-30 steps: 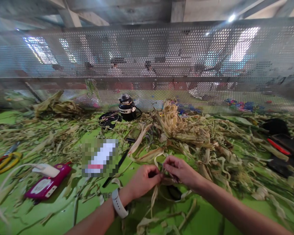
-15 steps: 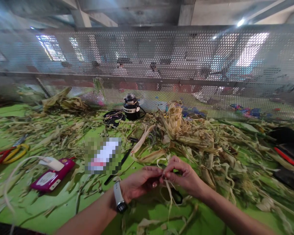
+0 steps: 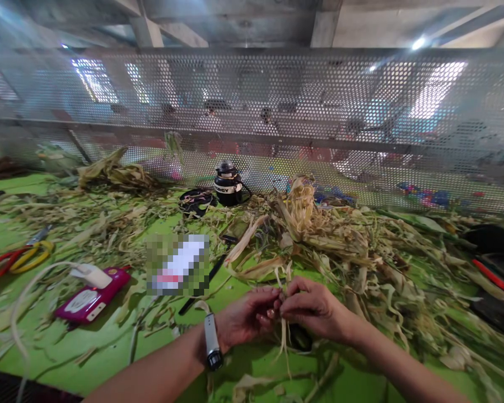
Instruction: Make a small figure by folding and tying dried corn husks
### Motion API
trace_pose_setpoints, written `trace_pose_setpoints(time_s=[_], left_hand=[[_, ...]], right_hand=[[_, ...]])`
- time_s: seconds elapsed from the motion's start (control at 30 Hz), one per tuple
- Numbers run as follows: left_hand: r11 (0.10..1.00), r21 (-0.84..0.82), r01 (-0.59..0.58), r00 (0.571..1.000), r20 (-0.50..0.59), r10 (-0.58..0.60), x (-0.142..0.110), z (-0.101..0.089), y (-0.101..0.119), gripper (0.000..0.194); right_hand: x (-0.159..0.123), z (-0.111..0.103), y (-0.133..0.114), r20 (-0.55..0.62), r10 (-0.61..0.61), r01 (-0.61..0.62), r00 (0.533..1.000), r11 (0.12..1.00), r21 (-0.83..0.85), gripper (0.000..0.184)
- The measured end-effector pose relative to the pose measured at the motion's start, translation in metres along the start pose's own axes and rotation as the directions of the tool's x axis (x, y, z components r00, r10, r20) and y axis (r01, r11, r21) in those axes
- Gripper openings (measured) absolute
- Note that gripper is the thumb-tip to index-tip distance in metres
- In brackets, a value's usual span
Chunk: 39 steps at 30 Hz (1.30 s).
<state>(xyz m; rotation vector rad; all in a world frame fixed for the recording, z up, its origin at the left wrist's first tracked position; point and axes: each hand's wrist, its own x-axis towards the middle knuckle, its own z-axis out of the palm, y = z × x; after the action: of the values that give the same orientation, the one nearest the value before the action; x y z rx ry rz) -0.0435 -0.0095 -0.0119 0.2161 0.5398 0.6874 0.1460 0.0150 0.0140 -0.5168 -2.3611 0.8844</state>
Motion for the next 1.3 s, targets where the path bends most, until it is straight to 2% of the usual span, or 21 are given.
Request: trace_pose_setpoints(time_s=[0.17,0.37,0.43,0.5,0.57,0.67,0.8,0.9,0.97,1.03,1.1,1.3], left_hand=[[0.996,-0.067,0.052,0.998,0.035,-0.050,-0.003,0.002,0.001,0.016],[0.991,-0.124,0.050,0.989,0.146,-0.031,-0.002,-0.004,0.001,0.019],[0.997,-0.072,0.041,0.993,0.113,-0.033,-0.001,-0.006,0.005,0.023],[1.000,0.013,-0.001,1.000,0.031,0.001,-0.003,-0.005,0.011,0.024],[0.985,0.142,-0.093,0.994,-0.049,0.101,-0.007,-0.001,0.018,0.020],[0.917,0.342,-0.204,0.966,-0.082,0.245,-0.013,0.006,0.023,0.015],[0.832,0.512,-0.211,0.940,-0.127,0.317,-0.013,0.009,0.018,0.028],[0.787,0.577,-0.219,0.921,-0.145,0.363,-0.009,0.009,0.011,0.036],[0.760,0.610,-0.223,0.913,-0.143,0.383,-0.008,0.008,0.009,0.037],[0.737,0.635,-0.233,0.904,-0.137,0.404,-0.008,0.009,0.010,0.035],[0.725,0.642,-0.248,0.898,-0.129,0.422,-0.009,0.010,0.011,0.035],[0.733,0.636,-0.240,0.910,-0.115,0.398,-0.010,0.009,0.012,0.037]], right_hand=[[0.001,0.000,0.000,0.018,-0.013,0.012,1.000,1.000,0.013,0.012],[0.005,-0.002,-0.004,0.026,0.005,-0.007,1.000,0.998,0.064,0.010],[0.004,-0.007,-0.007,0.011,0.021,-0.022,1.000,0.999,0.040,0.007],[0.003,-0.012,-0.010,-0.033,0.078,-0.077,0.996,0.997,0.017,0.004],[0.002,-0.016,-0.011,-0.081,0.151,-0.151,0.985,0.989,0.008,0.007],[0.001,-0.017,-0.010,-0.110,0.219,-0.219,0.969,0.976,0.010,0.011],[0.003,-0.009,-0.007,-0.110,0.255,-0.254,0.961,0.967,0.020,0.013],[0.003,-0.003,-0.002,-0.144,0.360,-0.357,0.922,0.933,0.045,0.015],[0.003,-0.001,0.002,-0.098,0.450,-0.441,0.888,0.892,0.104,0.018],[0.002,0.000,0.005,0.001,0.497,-0.489,0.868,0.852,0.185,0.025],[0.002,0.000,0.005,0.071,0.508,-0.507,0.859,0.820,0.266,0.032],[0.004,0.001,-0.002,0.152,0.550,-0.545,0.821,0.676,0.496,0.043]])
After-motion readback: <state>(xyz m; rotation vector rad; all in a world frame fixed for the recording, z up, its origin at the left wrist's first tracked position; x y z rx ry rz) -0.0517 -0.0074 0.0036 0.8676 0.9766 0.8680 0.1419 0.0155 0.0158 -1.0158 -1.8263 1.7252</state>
